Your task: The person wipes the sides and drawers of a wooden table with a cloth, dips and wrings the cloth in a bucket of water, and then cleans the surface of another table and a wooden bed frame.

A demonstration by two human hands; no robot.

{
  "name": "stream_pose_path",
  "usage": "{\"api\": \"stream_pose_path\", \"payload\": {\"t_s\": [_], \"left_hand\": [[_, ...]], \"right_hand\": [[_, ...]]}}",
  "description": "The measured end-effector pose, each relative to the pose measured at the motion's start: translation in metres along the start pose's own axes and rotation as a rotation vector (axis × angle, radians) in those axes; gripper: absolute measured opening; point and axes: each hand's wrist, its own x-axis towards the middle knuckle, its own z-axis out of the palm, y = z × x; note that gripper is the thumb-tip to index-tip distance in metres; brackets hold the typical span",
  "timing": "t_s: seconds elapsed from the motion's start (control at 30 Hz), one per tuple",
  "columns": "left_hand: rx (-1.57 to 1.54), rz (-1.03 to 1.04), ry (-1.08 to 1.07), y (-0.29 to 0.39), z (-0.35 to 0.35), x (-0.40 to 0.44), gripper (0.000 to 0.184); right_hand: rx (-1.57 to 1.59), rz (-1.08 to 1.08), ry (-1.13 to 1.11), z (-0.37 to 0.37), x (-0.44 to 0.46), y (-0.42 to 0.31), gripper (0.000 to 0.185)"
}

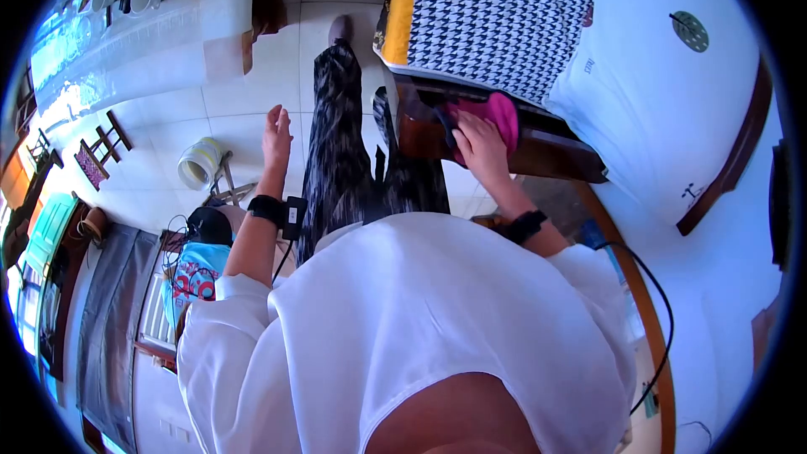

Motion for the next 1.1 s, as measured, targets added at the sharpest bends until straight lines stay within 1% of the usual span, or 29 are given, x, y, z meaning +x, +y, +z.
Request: {"api": "stream_pose_path", "payload": {"t_s": [0.07,0.1,0.13,0.17,0.2,0.23,0.27,0.33,0.37,0.43,0.47,0.53,0.6,0.63,0.67,0.7,0.73,0.8,0.83,0.87,0.9,0.93,1.0,1.03,1.07,1.1], "left_hand": [[0.027,-0.031,-0.047,0.021,0.000,-0.001,0.049],[0.027,-0.031,-0.054,0.033,0.004,-0.002,0.049],[0.027,0.044,-0.104,0.045,0.009,-0.003,0.046],[0.028,0.120,-0.156,0.053,0.016,-0.003,0.043],[0.072,0.271,-0.168,0.050,0.027,0.004,0.039],[0.056,0.312,-0.251,0.062,0.038,0.000,0.037],[0.040,0.361,-0.332,0.080,0.052,-0.006,0.035],[0.089,0.503,-0.405,0.113,0.076,-0.027,0.033],[0.188,0.549,-0.429,0.132,0.085,-0.039,0.033],[0.307,0.598,-0.560,0.146,0.103,-0.052,0.033],[0.377,0.617,-0.623,0.149,0.112,-0.056,0.033],[0.396,0.645,-0.639,0.150,0.124,-0.065,0.033],[0.471,0.720,-0.591,0.151,0.125,-0.075,0.033],[0.485,0.665,-0.623,0.155,0.123,-0.077,0.034],[0.501,0.676,-0.621,0.155,0.122,-0.079,0.034],[0.516,0.665,-0.614,0.153,0.123,-0.080,0.035],[0.526,0.653,-0.605,0.152,0.124,-0.082,0.036],[0.531,0.654,-0.648,0.151,0.133,-0.088,0.038],[0.487,0.725,-0.619,0.156,0.141,-0.100,0.039],[0.442,0.800,-0.595,0.162,0.150,-0.111,0.041],[0.494,0.786,-0.612,0.171,0.158,-0.121,0.051],[0.496,0.815,-0.624,0.177,0.167,-0.130,0.051],[0.260,1.097,-0.743,0.186,0.182,-0.146,0.063],[0.354,0.987,-0.943,0.208,0.177,-0.163,0.071],[0.374,0.919,-1.107,0.212,0.181,-0.170,0.074],[0.361,0.782,-1.221,0.209,0.188,-0.173,0.072]], "right_hand": [[-0.227,-0.125,0.263,0.003,-0.019,0.001,0.028],[-0.173,-0.088,0.284,0.007,-0.028,0.005,0.028],[-0.177,-0.081,0.286,0.010,-0.030,0.009,0.028],[-0.157,-0.065,0.351,0.011,-0.031,0.013,0.028],[-0.139,-0.046,0.416,0.014,-0.033,0.018,0.028],[-0.155,0.025,0.447,0.022,-0.033,0.026,0.030],[-0.161,0.034,0.462,0.029,-0.032,0.024,0.030],[-0.208,0.168,0.603,0.046,-0.021,0.016,0.030],[-0.238,0.218,0.524,0.056,-0.017,0.004,0.033],[-0.079,0.058,0.477,0.055,-0.009,-0.034,0.036],[-0.078,-0.012,0.439,0.053,-0.006,-0.045,0.037],[-0.092,-0.129,0.424,0.052,-0.005,-0.036,0.036],[-0.161,-0.192,0.339,0.043,-0.009,-0.010,0.034],[-0.167,-0.170,0.397,0.038,-0.016,0.005,0.035],[-0.118,-0.053,0.504,0.038,-0.022,0.018,0.029],[-0.064,0.015,0.660,0.037,-0.028,0.030,0.023],[0.102,0.158,0.742,0.028,-0.031,0.032,0.019],[0.643,0.546,0.701,0.013,-0.040,0.033,0.022],[0.647,0.546,0.720,0.010,-0.046,0.038,0.022],[1.251,0.524,0.665,0.005,-0.051,0.043,0.027],[1.846,0.446,0.563,0.000,-0.058,0.049,0.032],[1.844,0.426,0.594,-0.007,-0.065,0.045,0.032],[2.023,0.364,0.412,-0.023,-0.079,0.021,0.042],[2.025,0.342,0.435,-0.029,-0.086,0.012,0.042],[2.113,0.286,0.412,-0.035,-0.092,0.004,0.047],[2.200,0.223,0.383,-0.038,-0.099,-0.001,0.053]]}}
